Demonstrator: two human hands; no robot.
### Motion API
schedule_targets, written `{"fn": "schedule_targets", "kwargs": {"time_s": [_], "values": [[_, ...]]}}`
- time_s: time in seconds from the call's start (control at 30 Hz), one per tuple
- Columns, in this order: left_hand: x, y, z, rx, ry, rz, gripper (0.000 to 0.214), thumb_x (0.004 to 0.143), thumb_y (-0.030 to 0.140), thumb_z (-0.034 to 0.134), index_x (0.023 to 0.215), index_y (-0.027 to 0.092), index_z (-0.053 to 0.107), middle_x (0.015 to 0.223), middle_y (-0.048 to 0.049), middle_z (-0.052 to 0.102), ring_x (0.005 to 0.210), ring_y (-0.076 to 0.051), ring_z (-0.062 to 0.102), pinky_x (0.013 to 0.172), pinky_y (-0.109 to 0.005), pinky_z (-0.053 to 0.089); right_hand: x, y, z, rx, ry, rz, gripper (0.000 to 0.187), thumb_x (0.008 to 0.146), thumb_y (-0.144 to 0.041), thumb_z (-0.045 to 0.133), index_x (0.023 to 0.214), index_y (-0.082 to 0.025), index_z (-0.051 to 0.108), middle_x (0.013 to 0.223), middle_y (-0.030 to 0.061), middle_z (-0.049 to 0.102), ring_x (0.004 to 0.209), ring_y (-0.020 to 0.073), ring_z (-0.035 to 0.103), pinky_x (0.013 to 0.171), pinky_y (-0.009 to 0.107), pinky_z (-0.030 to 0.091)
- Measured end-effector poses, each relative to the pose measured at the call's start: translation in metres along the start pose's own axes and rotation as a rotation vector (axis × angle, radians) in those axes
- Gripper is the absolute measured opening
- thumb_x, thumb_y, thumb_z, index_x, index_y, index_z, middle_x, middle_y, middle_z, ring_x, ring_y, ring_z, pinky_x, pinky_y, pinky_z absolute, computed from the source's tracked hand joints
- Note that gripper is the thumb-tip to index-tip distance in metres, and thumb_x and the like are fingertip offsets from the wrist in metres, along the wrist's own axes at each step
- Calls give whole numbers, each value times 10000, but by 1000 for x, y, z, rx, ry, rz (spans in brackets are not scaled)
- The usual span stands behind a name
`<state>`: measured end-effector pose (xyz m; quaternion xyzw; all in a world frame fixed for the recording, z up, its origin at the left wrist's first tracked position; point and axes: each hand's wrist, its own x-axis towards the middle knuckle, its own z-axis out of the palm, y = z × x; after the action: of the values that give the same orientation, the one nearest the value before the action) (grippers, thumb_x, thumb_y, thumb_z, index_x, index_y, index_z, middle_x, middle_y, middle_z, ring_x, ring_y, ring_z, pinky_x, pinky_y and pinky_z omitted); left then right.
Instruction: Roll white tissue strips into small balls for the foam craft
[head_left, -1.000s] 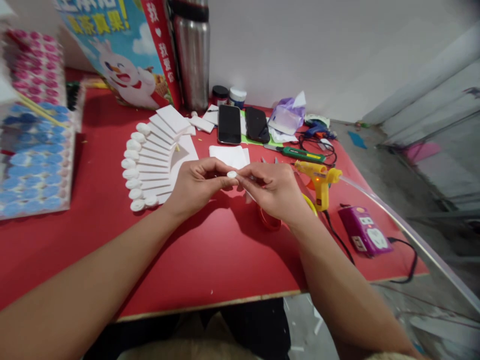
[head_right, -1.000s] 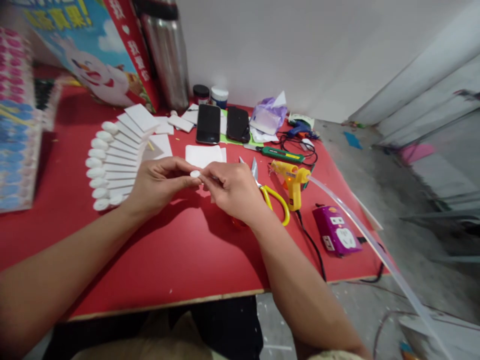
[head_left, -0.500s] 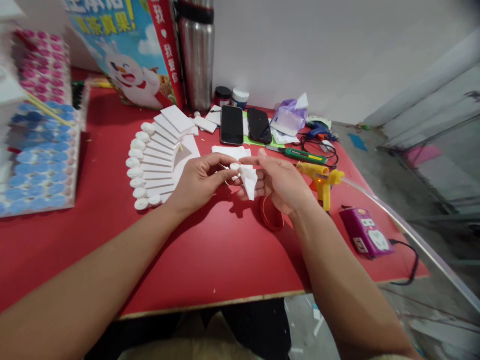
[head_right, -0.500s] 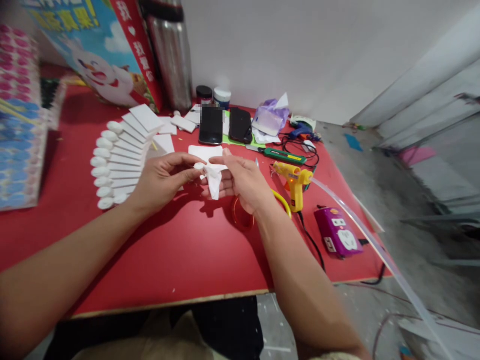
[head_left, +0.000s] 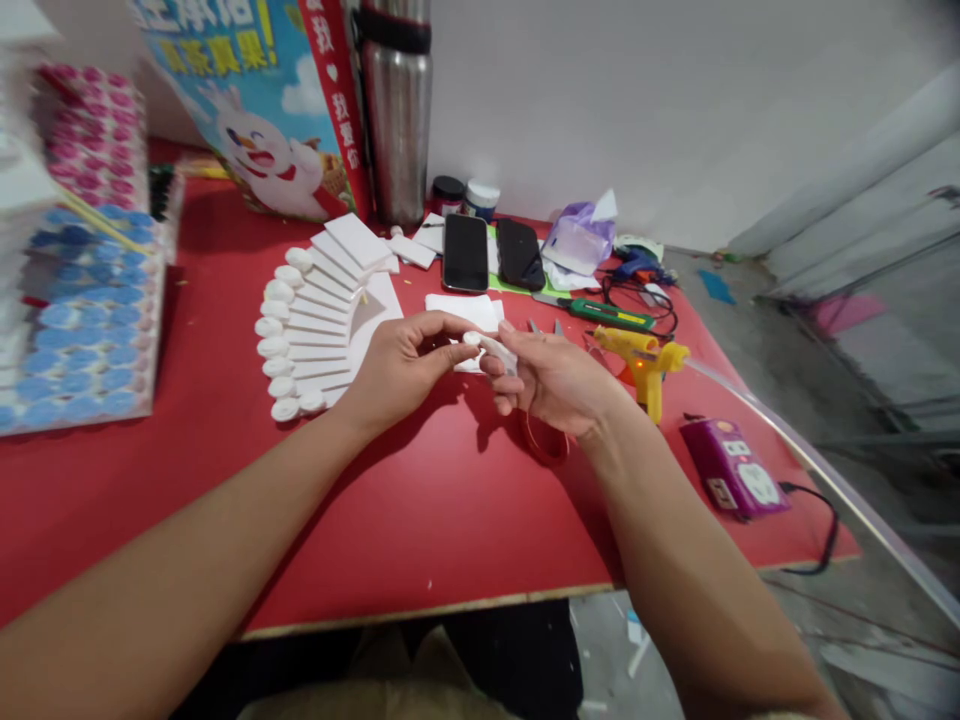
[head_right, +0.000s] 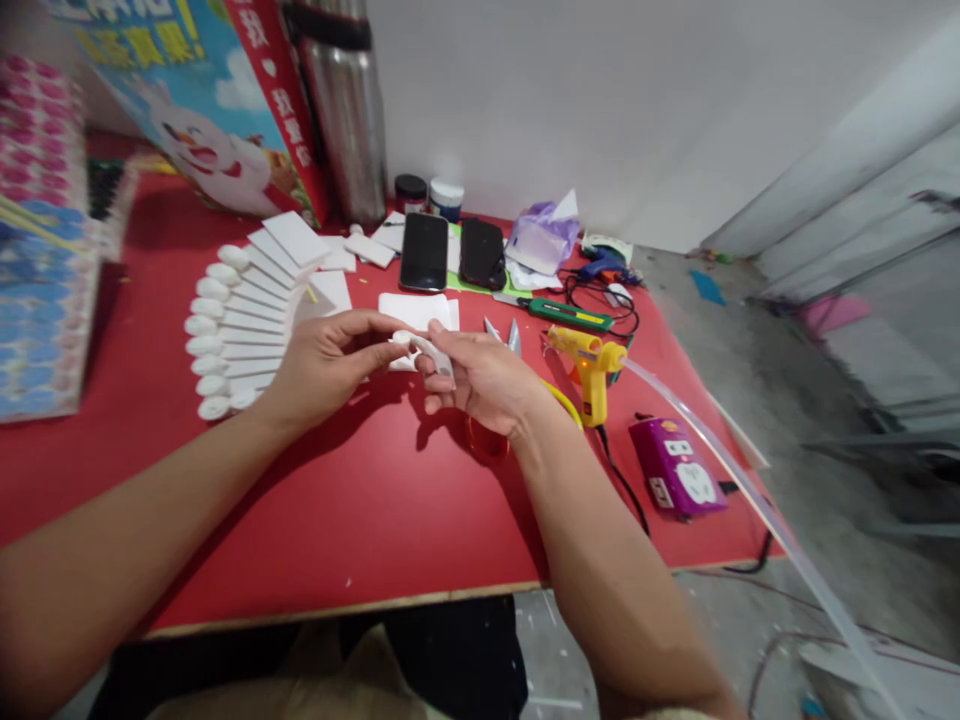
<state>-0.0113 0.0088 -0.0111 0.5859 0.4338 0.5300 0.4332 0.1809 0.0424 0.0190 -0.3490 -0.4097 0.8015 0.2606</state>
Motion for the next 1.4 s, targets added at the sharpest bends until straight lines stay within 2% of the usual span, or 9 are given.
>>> {"fn": "schedule_targets", "kwargs": {"time_s": [0.2, 0.33, 0.47, 0.67, 0.87, 1.03, 1.2, 1.4], "values": [[1, 1, 1, -72, 22, -66, 239, 821, 364, 798, 945, 161, 777, 806, -36, 751, 706, -145, 646, 666, -252, 498, -2, 3, 5, -270, 64, -189, 314, 799, -442, 825, 825, -152, 707, 704, -52, 517, 495, 39, 385, 542, 251, 566], [1, 0, 2, -122, 72, -115, 265, 771, 364, 837, 906, 147, 767, 802, -36, 731, 673, -123, 600, 621, -240, 465, -3, 5, 9, -587, 195, -349, 313, 873, -469, 744, 945, -164, 737, 675, -37, 591, 480, 76, 527, 514, 245, 527], [1, 1, 4, -155, 70, -132, 274, 763, 359, 846, 904, 139, 763, 762, -22, 704, 623, -101, 563, 586, -233, 445, -4, 8, 12, -897, 329, -472, 265, 956, -423, 651, 937, -164, 704, 657, -10, 683, 466, 103, 611, 524, 239, 491], [-1, -1, 6, -177, 73, -123, 259, 759, 343, 846, 896, 147, 747, 728, -6, 676, 563, -94, 541, 535, -234, 429, -4, 11, 14, -1078, 472, -568, 204, 956, -357, 653, 866, -175, 667, 601, 3, 686, 497, 133, 634, 566, 255, 456], [-1, -1, 5, -181, 78, -104, 220, 749, 297, 851, 852, 145, 729, 662, 8, 660, 544, -95, 555, 530, -231, 444, -13, 9, 20, -1277, 393, -696, 154, 971, -271, 599, 869, -178, 669, 655, 17, 682, 581, 140, 617, 589, 263, 426], [-1, 2, 3, -205, 44, -112, 253, 674, 261, 891, 775, 150, 687, 684, 2, 697, 547, -103, 598, 533, -230, 487, -16, 5, 14, -1315, 242, -770, 128, 971, -183, 570, 896, -172, 673, 724, 24, 702, 609, 129, 617, 608, 260, 434], [0, 5, 0, -226, 8, -131, 285, 616, 211, 914, 736, 156, 662, 646, 22, 683, 507, -107, 612, 505, -224, 498, -17, 1, 7, -1270, 154, -758, 130, 967, -148, 576, 911, -176, 690, 765, 16, 712, 636, 118, 627, 619, 246, 441], [-1, 4, 1, -230, -19, -145, 312, 597, 213, 933, 722, 163, 651, 626, 26, 675, 503, -114, 624, 498, -226, 500, -18, 0, 7, -1245, 129, -739, 124, 947, -138, 602, 876, -174, 696, 740, 5, 721, 655, 119, 642, 636, 242, 440]]}}
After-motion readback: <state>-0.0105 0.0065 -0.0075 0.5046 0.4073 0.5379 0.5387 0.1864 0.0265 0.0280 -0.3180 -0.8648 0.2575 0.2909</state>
